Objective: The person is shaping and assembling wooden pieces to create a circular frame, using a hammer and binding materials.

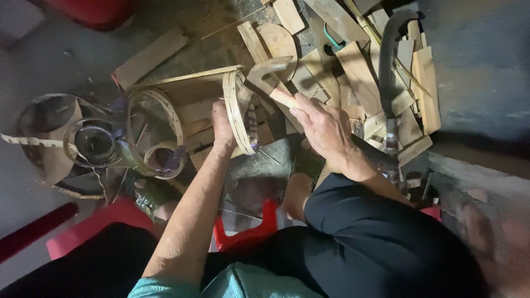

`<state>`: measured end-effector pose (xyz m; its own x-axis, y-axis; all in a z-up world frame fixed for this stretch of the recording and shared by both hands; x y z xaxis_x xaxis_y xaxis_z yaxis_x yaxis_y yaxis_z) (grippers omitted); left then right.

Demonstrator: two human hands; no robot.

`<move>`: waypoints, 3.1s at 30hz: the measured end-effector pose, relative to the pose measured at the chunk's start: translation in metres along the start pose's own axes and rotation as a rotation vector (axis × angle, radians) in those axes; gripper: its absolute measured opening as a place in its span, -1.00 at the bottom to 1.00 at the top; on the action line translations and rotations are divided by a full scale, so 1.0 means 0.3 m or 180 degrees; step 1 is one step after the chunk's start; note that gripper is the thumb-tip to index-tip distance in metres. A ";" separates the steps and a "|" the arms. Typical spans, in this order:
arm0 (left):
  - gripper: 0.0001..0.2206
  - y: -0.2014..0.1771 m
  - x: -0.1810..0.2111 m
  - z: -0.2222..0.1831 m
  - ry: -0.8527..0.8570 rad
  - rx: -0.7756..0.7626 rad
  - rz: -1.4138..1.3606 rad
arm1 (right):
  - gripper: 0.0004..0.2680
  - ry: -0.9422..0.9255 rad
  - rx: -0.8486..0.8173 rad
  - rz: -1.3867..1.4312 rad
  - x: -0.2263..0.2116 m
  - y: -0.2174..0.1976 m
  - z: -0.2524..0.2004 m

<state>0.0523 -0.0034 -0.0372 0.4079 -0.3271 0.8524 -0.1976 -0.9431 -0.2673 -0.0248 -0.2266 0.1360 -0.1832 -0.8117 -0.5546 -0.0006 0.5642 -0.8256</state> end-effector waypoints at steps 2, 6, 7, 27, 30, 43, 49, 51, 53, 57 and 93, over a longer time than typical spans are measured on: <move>-0.84 0.003 -0.011 -0.002 -0.0015 0.0005 -0.0014 | -0.77 -0.0036 0.0005 -0.0063 0.003 0.008 0.006; -0.84 0.005 -0.021 -0.003 0.0009 -0.0010 -0.0044 | -0.80 -0.0038 -0.0185 -0.0400 0.083 0.094 0.022; -0.84 0.007 -0.028 0.002 0.0003 -0.0015 -0.0048 | -0.80 -0.0033 -0.0190 -0.0405 0.064 0.067 0.024; -0.83 -0.012 0.243 -0.079 -0.0150 -0.0032 -0.0459 | -0.81 -0.0394 0.0327 -0.0539 0.092 0.157 -0.001; -0.83 -0.008 0.237 -0.075 -0.0191 -0.0045 -0.0440 | -0.82 -0.0352 0.0491 -0.0410 0.028 0.013 -0.017; -0.77 0.015 0.262 -0.081 -0.0404 -0.0251 -0.0308 | -0.80 -0.0987 0.1307 -0.0746 0.044 0.012 -0.027; -0.72 0.013 0.259 -0.099 -0.0463 -0.0331 -0.0276 | -0.84 -0.0546 0.0745 -0.0623 0.125 0.100 -0.017; -0.69 0.022 0.256 -0.086 -0.0550 -0.0376 -0.0235 | -0.86 -0.0289 0.0879 -0.0012 0.200 0.092 -0.013; -0.67 0.018 0.265 -0.092 -0.0571 -0.0399 -0.0225 | -0.87 0.0531 0.0634 0.0451 0.298 0.140 0.019; -0.63 0.007 0.277 -0.103 -0.0620 -0.0355 -0.0232 | -0.81 0.2676 0.0026 0.0990 0.634 0.338 0.044; -0.87 -0.125 0.048 -0.158 0.0227 -0.0168 -0.0188 | -0.73 0.0300 -0.0378 0.1012 0.030 0.477 0.344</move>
<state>0.0232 0.0299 0.0064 0.3563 -0.2642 0.8962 -0.2226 -0.9556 -0.1932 0.0748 -0.1687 0.0022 -0.2825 -0.5783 -0.7653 -0.0424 0.8046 -0.5923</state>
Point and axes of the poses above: each hand's wrist, its own z-axis towards the middle knuckle, its own y-axis out of the palm, x = y × z, the point moved 6 cm from there along z, towards the middle knuckle, and after that the axes turned 5 degrees about y, right-handed, at the moved point
